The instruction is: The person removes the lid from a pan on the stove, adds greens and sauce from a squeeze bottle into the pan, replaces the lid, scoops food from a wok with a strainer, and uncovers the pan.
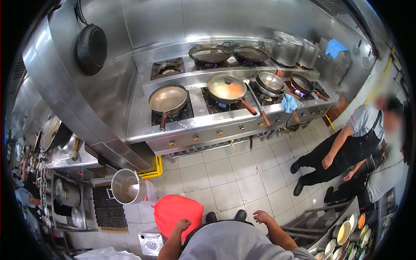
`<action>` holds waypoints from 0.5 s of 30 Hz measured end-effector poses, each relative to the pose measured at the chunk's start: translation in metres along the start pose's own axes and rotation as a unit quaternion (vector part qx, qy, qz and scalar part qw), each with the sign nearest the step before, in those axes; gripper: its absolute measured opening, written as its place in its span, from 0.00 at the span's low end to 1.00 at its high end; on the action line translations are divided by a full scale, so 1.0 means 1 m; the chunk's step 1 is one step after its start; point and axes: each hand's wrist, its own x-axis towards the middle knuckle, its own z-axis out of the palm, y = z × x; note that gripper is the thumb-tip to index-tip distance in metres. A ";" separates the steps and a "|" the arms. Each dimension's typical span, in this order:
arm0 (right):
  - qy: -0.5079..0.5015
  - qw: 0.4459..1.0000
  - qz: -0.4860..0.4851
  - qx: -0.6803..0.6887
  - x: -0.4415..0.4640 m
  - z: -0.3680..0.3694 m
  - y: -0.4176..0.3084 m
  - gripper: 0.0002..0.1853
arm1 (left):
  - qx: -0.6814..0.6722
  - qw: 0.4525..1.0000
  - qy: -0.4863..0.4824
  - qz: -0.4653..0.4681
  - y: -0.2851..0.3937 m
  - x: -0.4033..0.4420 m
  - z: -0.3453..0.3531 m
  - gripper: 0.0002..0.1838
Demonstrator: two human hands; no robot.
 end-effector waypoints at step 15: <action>0.023 1.000 -0.019 0.007 -0.004 0.002 0.001 0.19 | -0.024 0.999 -0.025 -0.019 0.006 -0.001 0.005 0.09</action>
